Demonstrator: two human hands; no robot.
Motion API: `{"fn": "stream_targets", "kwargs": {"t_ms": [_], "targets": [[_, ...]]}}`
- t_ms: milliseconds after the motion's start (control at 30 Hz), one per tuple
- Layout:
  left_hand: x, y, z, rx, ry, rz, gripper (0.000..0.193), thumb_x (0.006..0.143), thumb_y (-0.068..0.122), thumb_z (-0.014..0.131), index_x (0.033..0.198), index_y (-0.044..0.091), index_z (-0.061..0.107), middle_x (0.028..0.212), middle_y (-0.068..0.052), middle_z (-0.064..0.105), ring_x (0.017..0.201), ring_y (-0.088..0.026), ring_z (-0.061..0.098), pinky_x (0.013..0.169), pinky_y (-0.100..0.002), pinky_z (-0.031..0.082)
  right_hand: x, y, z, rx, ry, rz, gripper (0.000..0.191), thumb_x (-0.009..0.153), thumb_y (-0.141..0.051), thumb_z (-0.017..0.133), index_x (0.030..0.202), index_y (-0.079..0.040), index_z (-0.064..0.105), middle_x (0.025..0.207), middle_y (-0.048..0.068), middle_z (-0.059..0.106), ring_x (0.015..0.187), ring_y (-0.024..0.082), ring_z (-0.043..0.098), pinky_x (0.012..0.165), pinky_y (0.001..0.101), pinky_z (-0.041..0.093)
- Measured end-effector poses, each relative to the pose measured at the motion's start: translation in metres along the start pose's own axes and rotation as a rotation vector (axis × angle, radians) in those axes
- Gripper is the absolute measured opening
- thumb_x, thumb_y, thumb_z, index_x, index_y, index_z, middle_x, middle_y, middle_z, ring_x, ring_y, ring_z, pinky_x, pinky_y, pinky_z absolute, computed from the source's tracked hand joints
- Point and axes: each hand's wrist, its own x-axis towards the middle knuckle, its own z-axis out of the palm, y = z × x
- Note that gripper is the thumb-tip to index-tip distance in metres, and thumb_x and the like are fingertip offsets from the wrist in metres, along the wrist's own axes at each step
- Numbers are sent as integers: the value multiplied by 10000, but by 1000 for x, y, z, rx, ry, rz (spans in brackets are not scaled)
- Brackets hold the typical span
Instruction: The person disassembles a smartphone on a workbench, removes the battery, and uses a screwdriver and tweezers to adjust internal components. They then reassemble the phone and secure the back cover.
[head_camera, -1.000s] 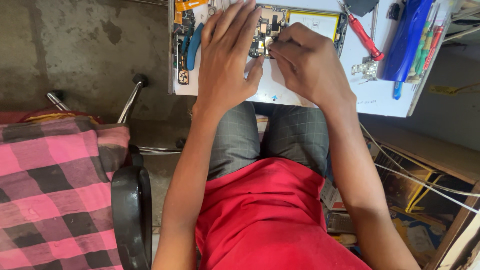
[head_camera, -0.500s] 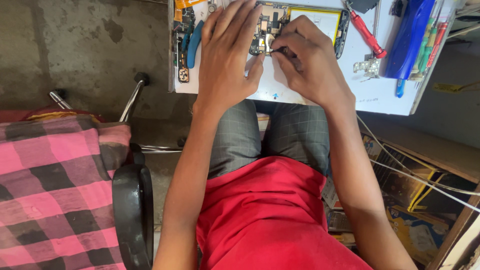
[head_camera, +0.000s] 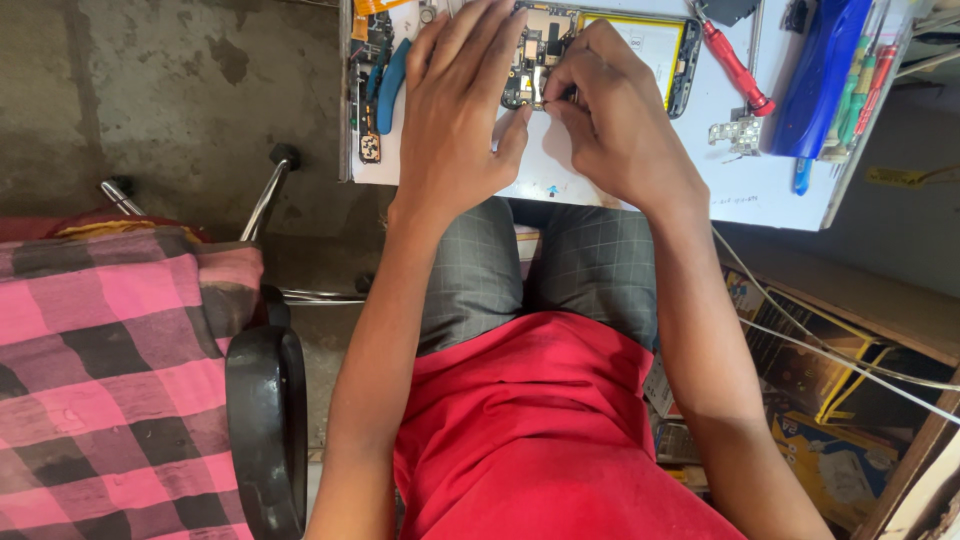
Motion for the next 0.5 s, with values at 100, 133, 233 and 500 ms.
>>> {"fn": "stream_targets", "kwargs": {"t_ms": [100,133,233,500], "targets": [[-1,1,0,0,-6,-10,683,922,116,806,1516,-6,490,1554,-156,524,1526,-298,407,1287,-499,255,-2,1,1,-12,7,1,163,935,122,723,1030,43,616,1116,162,562,915,303,647,782,390,515],[-1,1,0,0,-10,-15,684,922,117,806,1515,-7,489,1553,-157,525,1526,-299,408,1287,-499,254,-2,1,2,-14,12,14,177,932,119,728,1048,38,621,1109,158,561,893,292,639,769,386,508],[-1,2,-1,6,-11,-14,684,925,121,805,1517,-3,485,1556,-155,525,1530,-297,403,1291,-497,251,-5,1,4,-6,46,27,198,946,101,751,1085,29,630,1121,151,552,869,267,622,755,377,495],[-2,1,-1,5,-31,-28,698,927,132,801,1531,4,474,1557,-148,526,1535,-294,389,1294,-499,244,-8,2,7,-16,52,9,192,957,95,765,1086,22,643,1134,137,556,897,268,630,774,375,503]]}}
